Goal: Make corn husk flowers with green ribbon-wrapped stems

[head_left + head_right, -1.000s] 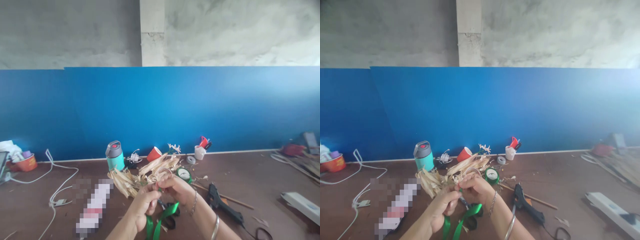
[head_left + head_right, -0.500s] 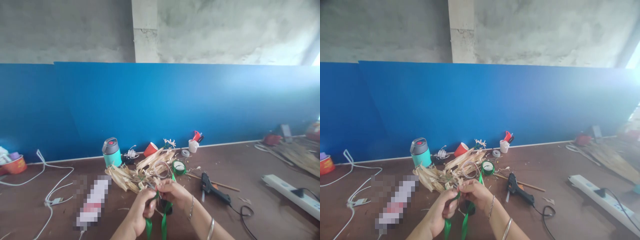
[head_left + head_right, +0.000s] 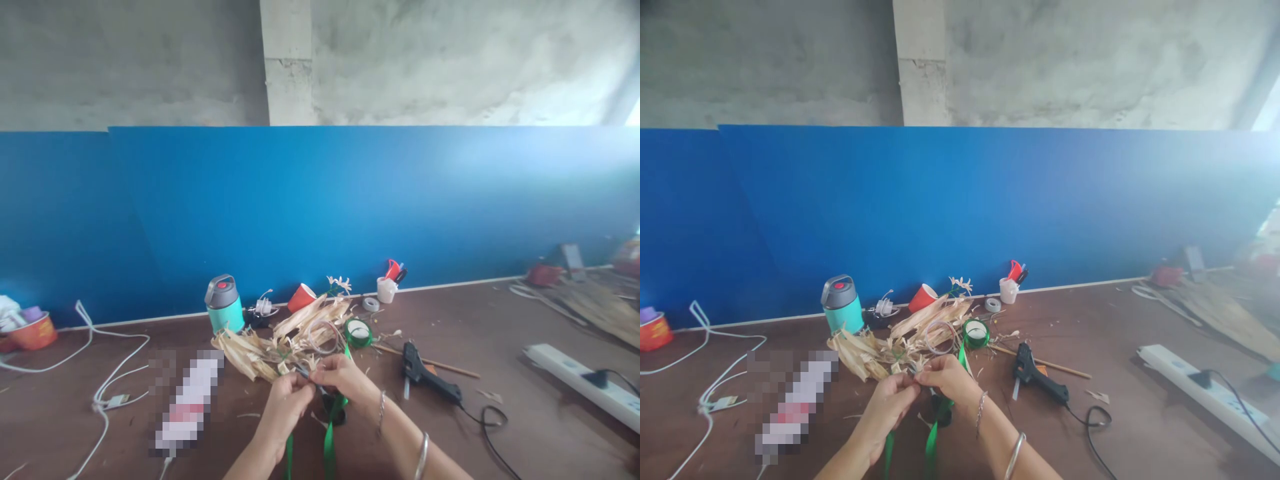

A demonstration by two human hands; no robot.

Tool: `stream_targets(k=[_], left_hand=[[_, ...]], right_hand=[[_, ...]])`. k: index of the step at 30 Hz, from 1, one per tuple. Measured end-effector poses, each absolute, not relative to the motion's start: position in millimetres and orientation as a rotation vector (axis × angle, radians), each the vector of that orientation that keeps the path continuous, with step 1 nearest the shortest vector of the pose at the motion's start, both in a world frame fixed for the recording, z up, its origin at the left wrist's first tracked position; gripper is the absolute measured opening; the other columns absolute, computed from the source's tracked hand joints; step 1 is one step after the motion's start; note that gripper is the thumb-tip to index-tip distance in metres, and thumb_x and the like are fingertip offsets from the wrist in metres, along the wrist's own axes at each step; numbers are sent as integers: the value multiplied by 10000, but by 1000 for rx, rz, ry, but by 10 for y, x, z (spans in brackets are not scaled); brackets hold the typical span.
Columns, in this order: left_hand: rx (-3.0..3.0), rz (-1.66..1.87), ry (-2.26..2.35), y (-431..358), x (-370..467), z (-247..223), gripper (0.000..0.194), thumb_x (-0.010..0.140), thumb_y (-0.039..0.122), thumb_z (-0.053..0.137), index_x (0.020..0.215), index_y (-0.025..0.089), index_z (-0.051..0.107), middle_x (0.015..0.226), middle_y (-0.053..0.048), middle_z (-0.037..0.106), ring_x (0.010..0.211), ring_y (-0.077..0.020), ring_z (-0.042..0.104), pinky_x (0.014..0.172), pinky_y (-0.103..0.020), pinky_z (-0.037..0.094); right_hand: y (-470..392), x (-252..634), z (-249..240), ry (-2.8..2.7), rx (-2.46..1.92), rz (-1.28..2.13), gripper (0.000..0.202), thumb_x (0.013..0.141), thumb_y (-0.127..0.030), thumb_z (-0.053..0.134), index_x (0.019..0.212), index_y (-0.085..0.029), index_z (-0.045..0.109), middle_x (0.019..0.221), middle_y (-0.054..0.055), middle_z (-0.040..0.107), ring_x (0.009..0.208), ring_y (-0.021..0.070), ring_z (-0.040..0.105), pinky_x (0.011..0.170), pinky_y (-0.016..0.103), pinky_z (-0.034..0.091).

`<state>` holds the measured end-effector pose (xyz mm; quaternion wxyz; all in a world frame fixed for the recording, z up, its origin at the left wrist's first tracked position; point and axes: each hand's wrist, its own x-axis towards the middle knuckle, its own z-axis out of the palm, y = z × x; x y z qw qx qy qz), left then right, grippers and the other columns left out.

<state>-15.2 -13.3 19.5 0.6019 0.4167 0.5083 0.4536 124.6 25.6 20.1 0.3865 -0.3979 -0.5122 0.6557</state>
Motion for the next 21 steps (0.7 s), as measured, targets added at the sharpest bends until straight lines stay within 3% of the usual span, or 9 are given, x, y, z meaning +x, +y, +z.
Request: stream_targets(k=[10, 21], left_hand=[[937, 1001, 1239, -167, -145, 285, 196, 604, 250, 606, 514, 189, 443, 347, 81, 398, 309, -24, 187, 370, -181, 54], [957, 999, 1074, -166, -192, 292, 228, 583, 283, 642, 514, 168, 458, 364, 89, 383, 333, -5, 155, 385, -184, 36]], right_hand=[[214, 1226, 285, -1388, -1092, 1578, 361, 517, -415, 794, 466, -152, 552, 370, -79, 401, 393, 44, 258, 442, 251, 123], [172, 1272, 360, -1317, -1011, 1666, 378, 524, -407, 798, 444, -153, 529, 375, -74, 409, 395, 43, 268, 448, 260, 104]])
